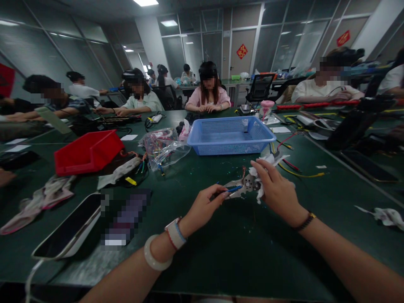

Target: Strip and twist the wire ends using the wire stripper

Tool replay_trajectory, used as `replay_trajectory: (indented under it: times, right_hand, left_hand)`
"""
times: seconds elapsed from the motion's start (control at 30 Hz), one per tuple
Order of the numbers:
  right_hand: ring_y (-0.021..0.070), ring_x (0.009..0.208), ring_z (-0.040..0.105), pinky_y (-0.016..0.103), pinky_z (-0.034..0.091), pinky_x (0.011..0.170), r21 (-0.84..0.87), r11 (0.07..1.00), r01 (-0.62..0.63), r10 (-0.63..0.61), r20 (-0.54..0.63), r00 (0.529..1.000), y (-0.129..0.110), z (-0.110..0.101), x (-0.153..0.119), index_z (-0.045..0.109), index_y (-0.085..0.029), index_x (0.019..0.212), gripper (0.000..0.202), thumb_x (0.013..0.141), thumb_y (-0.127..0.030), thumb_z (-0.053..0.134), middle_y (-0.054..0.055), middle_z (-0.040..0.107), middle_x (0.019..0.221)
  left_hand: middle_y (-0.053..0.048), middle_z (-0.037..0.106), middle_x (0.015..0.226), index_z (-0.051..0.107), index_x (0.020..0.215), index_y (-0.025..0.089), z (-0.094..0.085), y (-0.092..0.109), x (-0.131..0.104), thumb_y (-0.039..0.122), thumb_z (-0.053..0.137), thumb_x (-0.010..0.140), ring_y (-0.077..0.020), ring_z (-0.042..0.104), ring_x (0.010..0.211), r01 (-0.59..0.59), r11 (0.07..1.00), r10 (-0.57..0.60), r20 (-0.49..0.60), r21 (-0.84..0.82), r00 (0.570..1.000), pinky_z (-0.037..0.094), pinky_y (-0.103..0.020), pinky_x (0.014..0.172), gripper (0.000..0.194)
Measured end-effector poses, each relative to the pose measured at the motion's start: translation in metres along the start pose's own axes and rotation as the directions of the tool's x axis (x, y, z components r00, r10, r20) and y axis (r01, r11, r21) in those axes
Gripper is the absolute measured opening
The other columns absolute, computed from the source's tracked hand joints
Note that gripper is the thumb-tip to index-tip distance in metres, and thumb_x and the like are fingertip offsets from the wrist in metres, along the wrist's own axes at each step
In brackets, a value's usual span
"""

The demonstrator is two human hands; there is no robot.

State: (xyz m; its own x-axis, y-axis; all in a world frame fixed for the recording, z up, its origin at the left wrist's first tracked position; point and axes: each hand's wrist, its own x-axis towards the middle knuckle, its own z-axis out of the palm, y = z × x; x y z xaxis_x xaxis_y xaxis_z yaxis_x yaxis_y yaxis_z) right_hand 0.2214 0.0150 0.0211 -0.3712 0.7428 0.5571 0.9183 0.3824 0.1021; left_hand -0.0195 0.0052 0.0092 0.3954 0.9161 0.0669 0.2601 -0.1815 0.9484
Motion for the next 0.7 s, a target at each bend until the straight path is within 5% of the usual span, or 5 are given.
replay_trajectory:
  times: [0.5,0.7]
  right_hand:
    - [0.0275,0.114,0.055,0.037,0.057,0.08,-0.002,1.0,-0.003,0.003,-0.124,0.992,-0.004,-0.012,0.002,0.029,-0.019,0.144,0.065,0.082,-0.005,0.045,0.016,0.047,0.137]
    - [0.0269,0.113,0.056,0.036,0.057,0.079,0.016,1.0,0.0,0.002,-0.156,0.988,-0.005,-0.021,0.001,0.034,-0.017,0.142,0.065,0.08,-0.006,0.05,0.015,0.047,0.138]
  left_hand:
    - [0.001,0.056,0.068,0.067,0.104,0.016,0.0,0.015,-0.007,0.037,0.049,0.092,-0.0115,0.051,0.061,-0.117,0.988,0.126,-0.09,0.101,0.988,0.041,-0.023,0.06,0.03]
    - [0.002,0.054,0.065,0.065,0.104,0.015,0.002,0.021,-0.011,0.037,0.047,0.093,-0.0105,0.05,0.058,-0.115,0.993,0.115,-0.062,0.003,0.991,0.039,-0.023,0.058,0.031]
